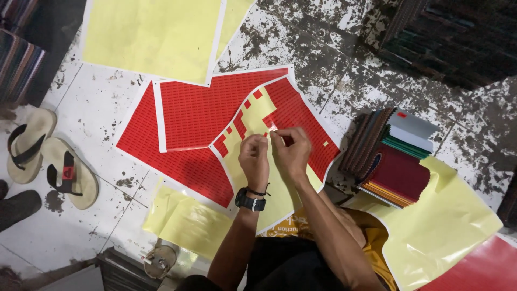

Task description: The person sits on the floor and assembles notebooks by hand. They peel red adhesive strips from a yellow backing sheet and apply them to the edges of a stack of blue and multicolored booklets. The person then places the finished notebook onto a larger pile of completed items.

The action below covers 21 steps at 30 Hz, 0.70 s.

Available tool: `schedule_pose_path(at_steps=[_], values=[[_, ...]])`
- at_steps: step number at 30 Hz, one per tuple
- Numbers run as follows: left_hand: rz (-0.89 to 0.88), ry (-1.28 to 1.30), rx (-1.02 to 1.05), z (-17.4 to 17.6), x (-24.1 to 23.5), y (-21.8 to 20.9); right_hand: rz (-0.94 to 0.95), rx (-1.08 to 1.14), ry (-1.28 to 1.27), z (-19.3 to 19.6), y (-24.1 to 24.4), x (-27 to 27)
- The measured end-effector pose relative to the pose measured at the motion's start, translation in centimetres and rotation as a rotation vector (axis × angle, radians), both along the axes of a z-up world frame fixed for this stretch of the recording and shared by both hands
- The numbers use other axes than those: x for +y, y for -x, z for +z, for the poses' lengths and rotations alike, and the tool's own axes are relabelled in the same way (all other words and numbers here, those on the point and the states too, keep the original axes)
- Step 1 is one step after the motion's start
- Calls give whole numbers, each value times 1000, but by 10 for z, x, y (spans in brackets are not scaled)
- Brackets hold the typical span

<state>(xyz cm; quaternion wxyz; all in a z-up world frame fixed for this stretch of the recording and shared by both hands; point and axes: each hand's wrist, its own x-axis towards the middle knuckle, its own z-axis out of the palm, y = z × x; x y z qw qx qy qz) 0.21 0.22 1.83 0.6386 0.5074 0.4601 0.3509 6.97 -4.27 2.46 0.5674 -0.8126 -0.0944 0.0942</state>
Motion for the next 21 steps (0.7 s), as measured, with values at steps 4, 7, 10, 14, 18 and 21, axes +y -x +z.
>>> schedule_pose_path(at_steps=[4, 7, 10, 14, 18, 21], values=[[-22, 4, 15, 11, 2, 3, 93, 198, -176, -27, -8, -19], [-121, 23, -72, 17, 6, 1, 238, 234, -266, -23, -16, -26], [-78, 2, -112, 4, 4, -2, 331, 251, -161, -11, -20, -20], [71, -6, -113, -1, 6, -1, 194, -34, 78, -21, -18, -2], [93, -43, -87, -7, 3, 3, 95, -177, 147, -12, -10, 10], [64, -41, -50, -4, 4, 2, 4, -171, 113, -28, -5, 11]])
